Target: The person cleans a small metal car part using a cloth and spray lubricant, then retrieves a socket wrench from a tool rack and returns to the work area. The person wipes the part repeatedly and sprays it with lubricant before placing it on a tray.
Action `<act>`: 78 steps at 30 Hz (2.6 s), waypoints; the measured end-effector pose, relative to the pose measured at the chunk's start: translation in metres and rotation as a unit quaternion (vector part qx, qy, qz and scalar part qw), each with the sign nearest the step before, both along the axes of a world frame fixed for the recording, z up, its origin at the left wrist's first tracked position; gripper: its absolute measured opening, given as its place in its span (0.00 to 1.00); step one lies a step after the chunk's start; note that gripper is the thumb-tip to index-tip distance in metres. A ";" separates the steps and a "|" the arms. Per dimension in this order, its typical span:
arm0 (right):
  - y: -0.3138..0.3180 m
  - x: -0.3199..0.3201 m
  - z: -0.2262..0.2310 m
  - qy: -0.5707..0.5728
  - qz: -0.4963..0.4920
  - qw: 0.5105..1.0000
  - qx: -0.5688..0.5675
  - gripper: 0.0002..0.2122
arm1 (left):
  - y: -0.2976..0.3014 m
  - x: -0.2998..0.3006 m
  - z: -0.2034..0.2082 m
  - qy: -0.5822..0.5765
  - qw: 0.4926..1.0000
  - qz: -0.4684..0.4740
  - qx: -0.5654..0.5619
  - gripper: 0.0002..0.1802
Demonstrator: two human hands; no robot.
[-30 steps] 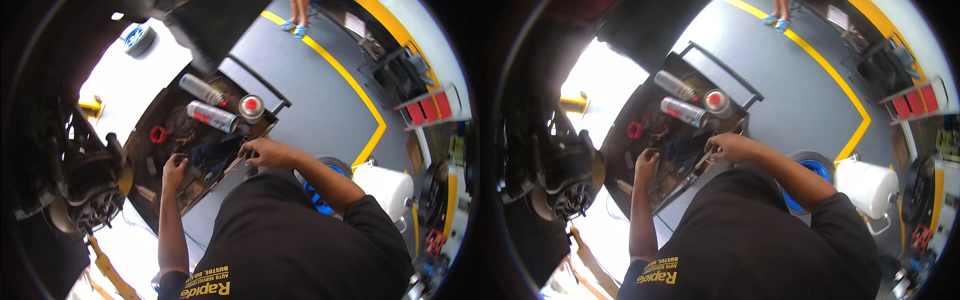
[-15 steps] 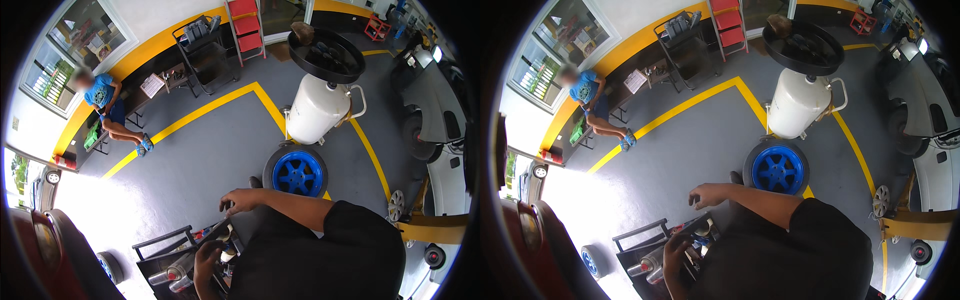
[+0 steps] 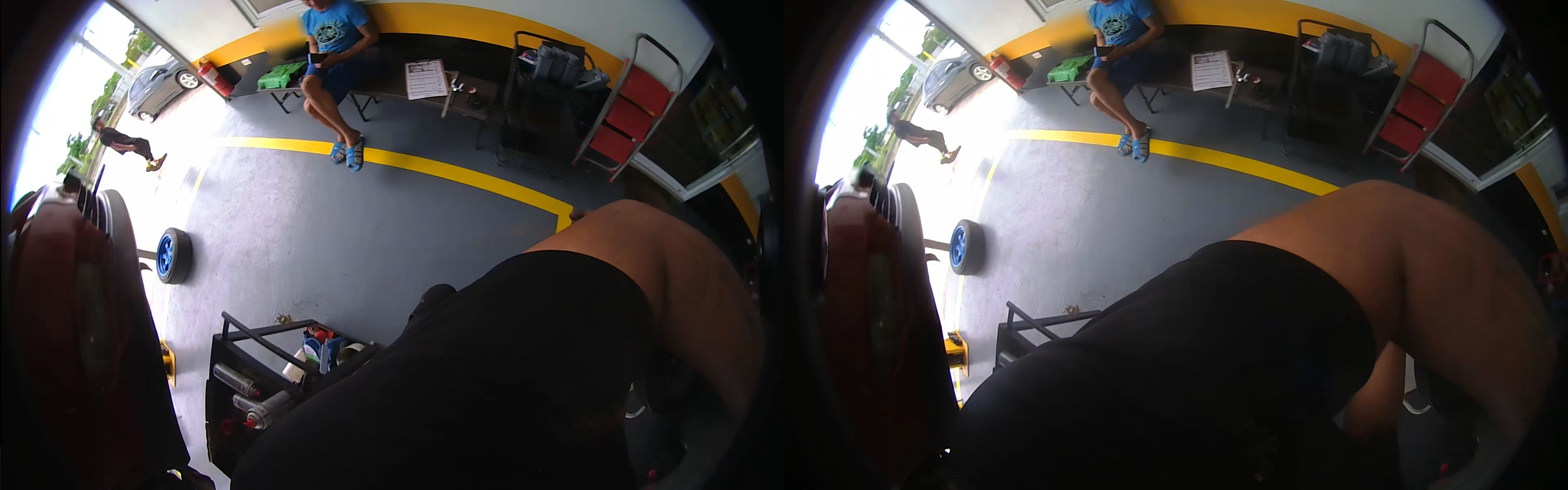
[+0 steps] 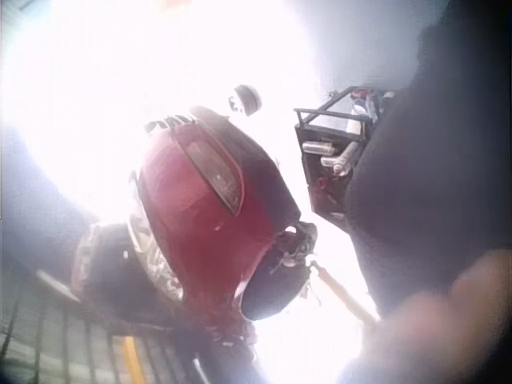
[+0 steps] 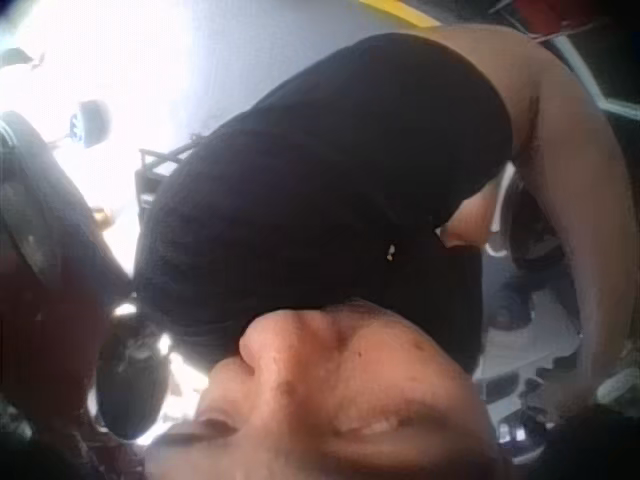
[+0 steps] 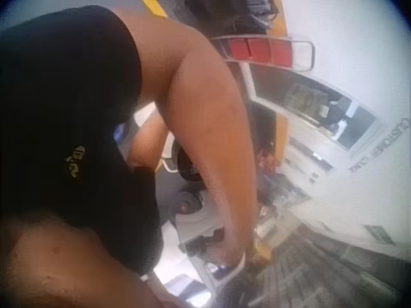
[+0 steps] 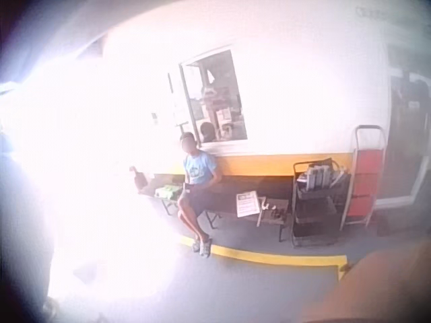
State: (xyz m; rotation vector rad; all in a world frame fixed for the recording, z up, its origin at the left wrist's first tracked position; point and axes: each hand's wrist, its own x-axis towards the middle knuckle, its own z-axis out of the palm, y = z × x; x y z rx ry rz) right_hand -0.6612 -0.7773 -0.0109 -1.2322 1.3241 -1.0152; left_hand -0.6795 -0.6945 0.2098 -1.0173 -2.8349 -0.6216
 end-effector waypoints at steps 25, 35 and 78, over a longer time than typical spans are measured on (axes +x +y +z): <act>-0.170 -0.753 0.048 0.368 -0.446 0.780 0.240 0.16 | -0.615 -0.518 -0.340 -0.340 0.886 0.195 0.248 0.25; -0.108 -0.990 0.005 0.216 -0.450 0.792 0.351 0.18 | -0.804 -0.608 -0.577 -0.626 0.524 0.447 0.367 0.18; 0.337 -2.485 -0.270 -0.224 -0.578 0.622 0.477 0.17 | -0.399 -2.613 -0.571 -0.599 0.623 0.445 0.235 0.13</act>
